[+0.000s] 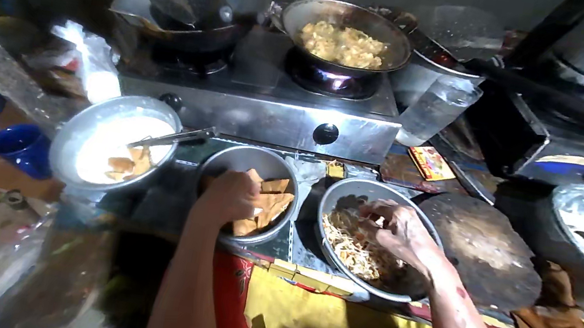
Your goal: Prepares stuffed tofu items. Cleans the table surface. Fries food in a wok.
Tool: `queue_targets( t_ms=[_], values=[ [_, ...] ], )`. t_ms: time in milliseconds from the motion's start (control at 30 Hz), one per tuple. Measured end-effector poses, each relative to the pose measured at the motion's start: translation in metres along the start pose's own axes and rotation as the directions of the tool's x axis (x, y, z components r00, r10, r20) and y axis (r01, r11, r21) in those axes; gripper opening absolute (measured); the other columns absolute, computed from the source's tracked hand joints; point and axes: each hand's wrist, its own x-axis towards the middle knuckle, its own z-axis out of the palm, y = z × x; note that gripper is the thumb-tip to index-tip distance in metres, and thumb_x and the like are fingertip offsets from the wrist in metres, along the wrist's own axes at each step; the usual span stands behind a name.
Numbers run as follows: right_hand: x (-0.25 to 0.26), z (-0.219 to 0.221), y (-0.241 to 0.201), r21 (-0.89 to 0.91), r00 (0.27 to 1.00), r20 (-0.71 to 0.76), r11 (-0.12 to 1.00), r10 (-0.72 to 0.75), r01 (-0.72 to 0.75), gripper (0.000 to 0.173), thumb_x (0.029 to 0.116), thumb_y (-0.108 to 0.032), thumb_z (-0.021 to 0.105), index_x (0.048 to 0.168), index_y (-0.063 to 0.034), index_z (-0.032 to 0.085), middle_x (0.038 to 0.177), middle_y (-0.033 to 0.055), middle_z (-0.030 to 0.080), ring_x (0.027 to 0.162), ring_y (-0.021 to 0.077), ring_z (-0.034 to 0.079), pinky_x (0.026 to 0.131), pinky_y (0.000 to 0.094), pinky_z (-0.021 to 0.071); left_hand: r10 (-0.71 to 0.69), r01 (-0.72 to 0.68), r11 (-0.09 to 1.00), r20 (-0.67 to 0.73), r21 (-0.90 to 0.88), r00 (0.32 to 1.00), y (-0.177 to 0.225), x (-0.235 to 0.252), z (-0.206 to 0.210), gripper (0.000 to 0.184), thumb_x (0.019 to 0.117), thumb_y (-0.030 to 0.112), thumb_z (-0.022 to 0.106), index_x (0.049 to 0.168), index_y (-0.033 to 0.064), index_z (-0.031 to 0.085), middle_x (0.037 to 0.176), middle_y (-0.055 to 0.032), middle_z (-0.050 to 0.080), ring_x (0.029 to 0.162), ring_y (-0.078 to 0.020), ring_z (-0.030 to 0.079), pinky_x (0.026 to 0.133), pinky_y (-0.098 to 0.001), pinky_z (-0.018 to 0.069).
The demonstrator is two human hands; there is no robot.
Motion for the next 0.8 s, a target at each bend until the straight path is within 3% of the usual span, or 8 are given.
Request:
queue_targets(
  t_ms=[100, 167, 233, 333, 400, 500, 600, 800],
  values=[
    [0.0, 0.003, 0.003, -0.013, 1.0, 0.012, 1.0, -0.004, 0.004, 0.021, 0.0942, -0.006, 0.064, 0.106, 0.0085, 0.073, 0.11, 0.0272, 0.07, 0.104, 0.0414, 0.066, 0.095, 0.0557, 0.0503, 0.013, -0.014, 1.0, 0.04, 0.02, 0.999, -0.005, -0.001, -0.001, 0.026, 0.0929, 0.023, 0.07, 0.109, 0.0036, 0.077, 0.122, -0.0189, 0.066, 0.123, -0.0376, 0.055, 0.104, -0.0565, 0.0418],
    [0.002, 0.004, 0.006, -0.018, 1.0, 0.008, 0.999, -0.026, 0.026, 0.02, 0.0929, -0.006, 0.064, 0.104, 0.0082, 0.073, 0.108, 0.0271, 0.07, 0.102, 0.0419, 0.067, 0.093, 0.0566, 0.0503, 0.124, -0.125, 0.992, -0.025, -0.036, 0.992, -0.015, 0.004, 0.005, 0.034, 0.1004, 0.03, 0.061, 0.103, -0.0004, 0.077, 0.11, -0.0204, 0.069, 0.113, -0.0361, 0.061, 0.101, -0.0549, 0.0446],
    [0.005, 0.003, 0.009, -0.035, 0.999, 0.02, 0.999, -0.036, 0.036, 0.018, 0.0919, -0.004, 0.065, 0.103, 0.0073, 0.074, 0.109, 0.0269, 0.071, 0.105, 0.0429, 0.066, 0.094, 0.0576, 0.0496, 0.112, -0.133, 0.988, -0.23, -0.076, 0.967, -0.018, 0.009, 0.01, 0.03, 0.1032, 0.021, 0.058, 0.103, -0.0029, 0.075, 0.103, -0.0219, 0.071, 0.109, -0.0374, 0.064, 0.099, -0.0559, 0.047],
    [0.014, 0.0, 0.012, -0.106, 0.995, 0.1, 0.994, -0.004, 0.014, 0.025, 0.0913, -0.005, 0.067, 0.112, 0.0076, 0.073, 0.122, 0.0276, 0.068, 0.121, 0.0471, 0.059, 0.104, 0.0596, 0.0435, 0.044, -0.073, 0.997, -0.539, -0.032, 0.841, -0.019, 0.024, 0.016, 0.024, 0.0988, 0.006, 0.059, 0.113, -0.0079, 0.072, 0.112, -0.0278, 0.07, 0.115, -0.0437, 0.063, 0.104, -0.0569, 0.0464],
    [0.022, 0.002, 0.011, -0.166, 0.975, 0.213, 0.986, 0.068, -0.032, 0.036, 0.0921, -0.007, 0.066, 0.126, 0.0061, 0.068, 0.136, 0.0262, 0.062, 0.133, 0.0475, 0.051, 0.111, 0.0588, 0.0388, -0.001, -0.011, 1.0, -0.477, -0.023, 0.879, -0.018, 0.034, 0.014, 0.029, 0.101, 0.006, 0.054, 0.121, -0.0069, 0.069, 0.122, -0.0278, 0.068, 0.125, -0.0426, 0.059, 0.111, -0.0547, 0.0415],
    [0.03, 0.01, 0.013, -0.213, 0.926, 0.364, 0.977, 0.104, -0.026, 0.043, 0.0963, -0.012, 0.063, 0.137, 0.0022, 0.062, 0.144, 0.0238, 0.057, 0.14, 0.0459, 0.045, 0.115, 0.0579, 0.0356, -0.105, 0.105, 0.994, -0.167, -0.012, 0.98, -0.013, 0.048, 0.011, 0.042, 0.1033, 0.01, 0.049, 0.143, 0.0059, 0.058, 0.139, -0.0222, 0.061, 0.136, -0.0397, 0.051, 0.114, -0.0582, 0.036],
    [0.029, 0.015, 0.02, -0.168, 0.911, 0.412, 0.981, -0.019, 0.097, 0.037, 0.0952, -0.012, 0.062, 0.129, 0.001, 0.068, 0.131, 0.0234, 0.066, 0.132, 0.0466, 0.051, 0.111, 0.0591, 0.0375, -0.133, 0.133, 0.991, -0.051, 0.009, 0.99, -0.011, 0.054, 0.011, 0.048, 0.1006, 0.01, 0.05, 0.148, 0.0153, 0.056, 0.145, -0.017, 0.058, 0.138, -0.0374, 0.05, 0.112, -0.0631, 0.0336],
    [0.025, 0.016, 0.018, -0.118, 0.918, 0.396, 0.989, -0.031, 0.084, 0.02, 0.0916, -0.014, 0.07, 0.104, -0.0001, 0.078, 0.11, 0.0236, 0.071, 0.118, 0.0451, 0.059, 0.103, 0.0588, 0.0434, -0.17, 0.17, 0.985, -0.091, -0.005, 0.981, -0.015, 0.057, 0.013, 0.037, 0.0975, 0.016, 0.062, 0.133, 0.0069, 0.066, 0.135, -0.0219, 0.06, 0.131, -0.0397, 0.052, 0.106, -0.0637, 0.038]
  ],
)
